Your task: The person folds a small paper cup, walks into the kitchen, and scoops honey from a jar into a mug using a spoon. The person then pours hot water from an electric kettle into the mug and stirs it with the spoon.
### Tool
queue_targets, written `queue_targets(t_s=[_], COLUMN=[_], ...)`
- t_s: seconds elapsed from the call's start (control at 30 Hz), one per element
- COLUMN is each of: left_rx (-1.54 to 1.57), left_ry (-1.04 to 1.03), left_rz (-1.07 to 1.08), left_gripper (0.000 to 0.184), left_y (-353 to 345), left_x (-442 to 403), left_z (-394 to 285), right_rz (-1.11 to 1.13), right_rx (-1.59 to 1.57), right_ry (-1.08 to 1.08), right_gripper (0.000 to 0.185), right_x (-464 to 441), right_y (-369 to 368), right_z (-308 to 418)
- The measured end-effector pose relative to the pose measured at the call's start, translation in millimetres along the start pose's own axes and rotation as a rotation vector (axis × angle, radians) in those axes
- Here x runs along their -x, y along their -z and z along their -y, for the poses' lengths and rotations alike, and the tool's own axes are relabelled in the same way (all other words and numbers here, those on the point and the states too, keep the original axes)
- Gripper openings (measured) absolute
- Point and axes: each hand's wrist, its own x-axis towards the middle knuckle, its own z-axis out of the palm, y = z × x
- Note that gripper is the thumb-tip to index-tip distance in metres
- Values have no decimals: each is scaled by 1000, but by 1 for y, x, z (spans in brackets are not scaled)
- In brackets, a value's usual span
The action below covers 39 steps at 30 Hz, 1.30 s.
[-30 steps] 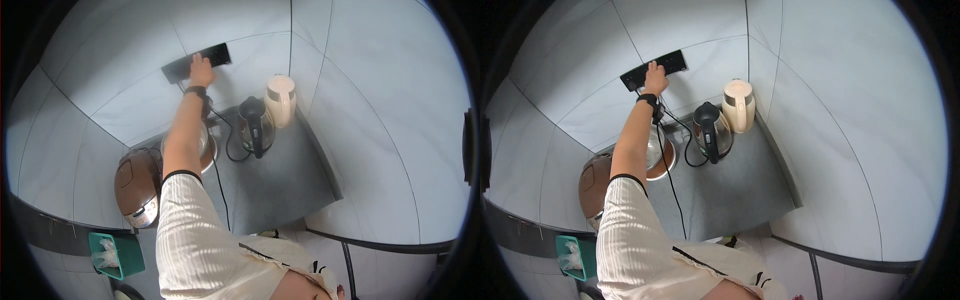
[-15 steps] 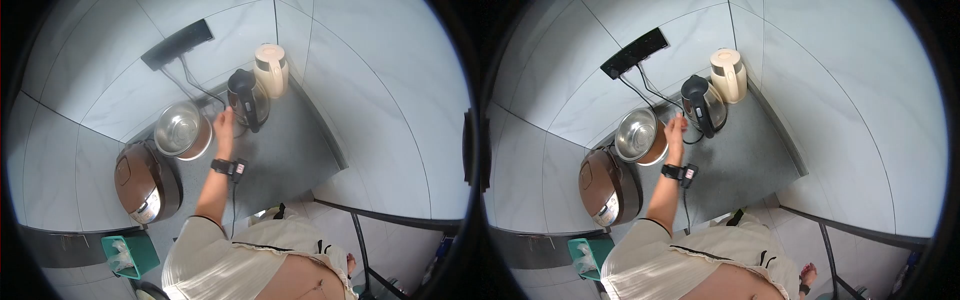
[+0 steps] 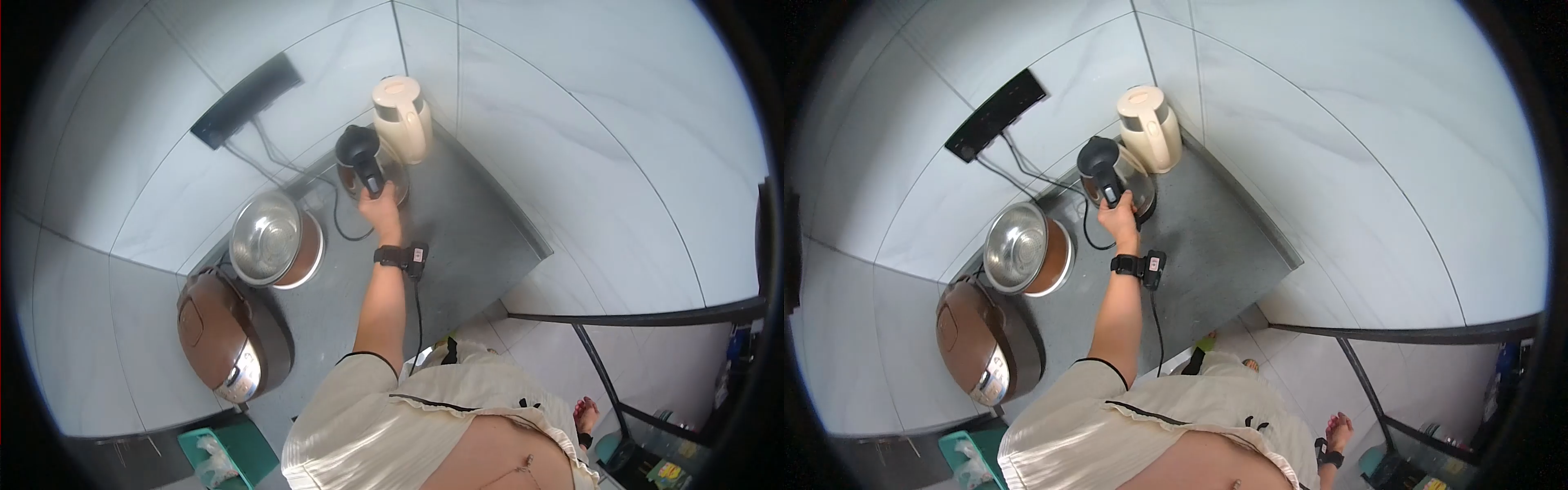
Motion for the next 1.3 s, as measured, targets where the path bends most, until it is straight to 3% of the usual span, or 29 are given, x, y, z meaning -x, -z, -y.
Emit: queue_targets(t_s=[0.37, 0.83, 0.87, 0.97, 1.07, 1.13, 1.17, 1.3], left_rx=[44, -54, -6, 12, -57, -168, -205, -158], left_ry=[-29, -44, -58, 0, -55, -129, -64, -59], left_rz=[153, 312, 474, 643, 836, 814, 781, 991], left_gripper=[5, 12, 11, 15, 13, 16, 3, 7], left_y=[46, 108, 122, 129, 118, 89, 73, 23], left_x=[-5, 21, 18, 28, 54, 88, 105, 130], left_z=[-19, -130, -135, -147, -162, -174, -187, -164], right_rz=[-228, -177, -175, -156, -155, -154, -152, -236], right_rx=[-76, 161, 209, 221, 151, 115, 81, -68], right_ry=[-48, -39, -24, -40, -1, 5, -1, -3], right_gripper=[18, 17, 17, 16, 16, 17, 17, 16], right_x=[83, 93, 92, 95, 100, 93, 94, 80], right_y=[35, 14, 8, -25, -30, -26, -29, -23], right_z=[-43, -24, -24, -8, -3, -13, -19, -59])
